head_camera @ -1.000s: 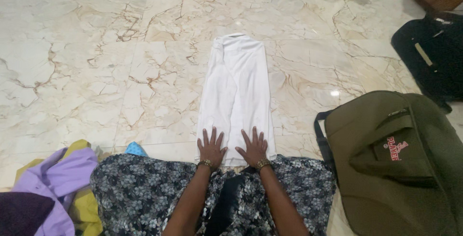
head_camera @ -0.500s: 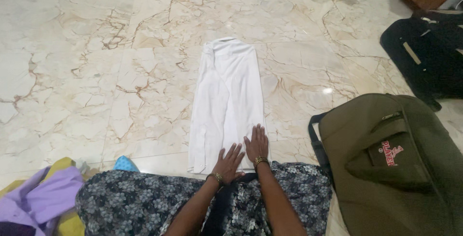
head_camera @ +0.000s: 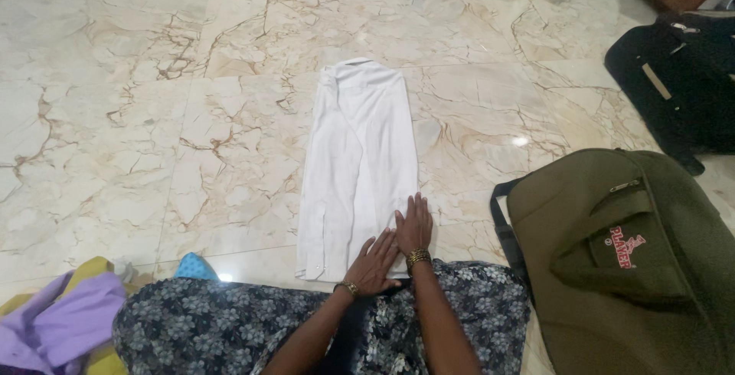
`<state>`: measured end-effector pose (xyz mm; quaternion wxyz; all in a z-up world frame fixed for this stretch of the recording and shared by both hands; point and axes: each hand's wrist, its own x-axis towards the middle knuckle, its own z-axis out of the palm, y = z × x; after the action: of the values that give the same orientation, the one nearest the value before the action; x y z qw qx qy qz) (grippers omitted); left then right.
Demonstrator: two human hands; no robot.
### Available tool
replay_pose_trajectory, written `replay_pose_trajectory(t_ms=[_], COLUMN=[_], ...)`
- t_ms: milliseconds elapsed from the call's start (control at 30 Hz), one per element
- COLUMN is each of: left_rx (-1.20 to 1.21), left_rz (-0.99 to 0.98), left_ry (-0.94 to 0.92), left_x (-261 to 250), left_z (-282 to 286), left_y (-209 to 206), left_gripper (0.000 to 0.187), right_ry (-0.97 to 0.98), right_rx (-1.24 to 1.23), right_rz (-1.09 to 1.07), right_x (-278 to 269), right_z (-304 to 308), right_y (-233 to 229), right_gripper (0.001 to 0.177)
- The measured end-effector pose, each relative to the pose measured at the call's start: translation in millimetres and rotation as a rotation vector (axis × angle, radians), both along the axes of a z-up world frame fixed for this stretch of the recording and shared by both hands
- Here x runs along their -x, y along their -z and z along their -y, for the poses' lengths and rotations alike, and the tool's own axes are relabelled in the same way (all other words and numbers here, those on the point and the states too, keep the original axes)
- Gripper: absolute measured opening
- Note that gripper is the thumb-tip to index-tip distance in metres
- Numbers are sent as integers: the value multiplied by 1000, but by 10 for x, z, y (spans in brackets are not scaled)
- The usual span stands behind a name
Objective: The person folds a white shirt on the floor, smoothing the fabric and folding the sleeves inward before folding the body of the shirt.
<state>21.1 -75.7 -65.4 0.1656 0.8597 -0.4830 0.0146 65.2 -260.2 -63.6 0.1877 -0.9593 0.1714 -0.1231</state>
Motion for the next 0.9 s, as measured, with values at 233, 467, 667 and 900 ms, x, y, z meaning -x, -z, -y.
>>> replay_pose_trajectory(t_ms=[233,467,667,900], left_rx=[-53,-89,45,131], left_rz=[29,183,216,220], left_ry=[194,192,199,188], left_x=[39,-33,-21,-32], left_z=[10,42,77,78], left_y=[329,330,590,635], left_gripper=[93,73,55,52], right_ry=[-225,-140,-131,-141], right_rx=[49,136,179,190], right_rz=[-95,-127,-154,-161], right_x=[-289,-750,-1173,-1379], right_z=[-5,229,495,587], right_y=[69,-32,-35,-90], right_gripper=[71,77,78,79])
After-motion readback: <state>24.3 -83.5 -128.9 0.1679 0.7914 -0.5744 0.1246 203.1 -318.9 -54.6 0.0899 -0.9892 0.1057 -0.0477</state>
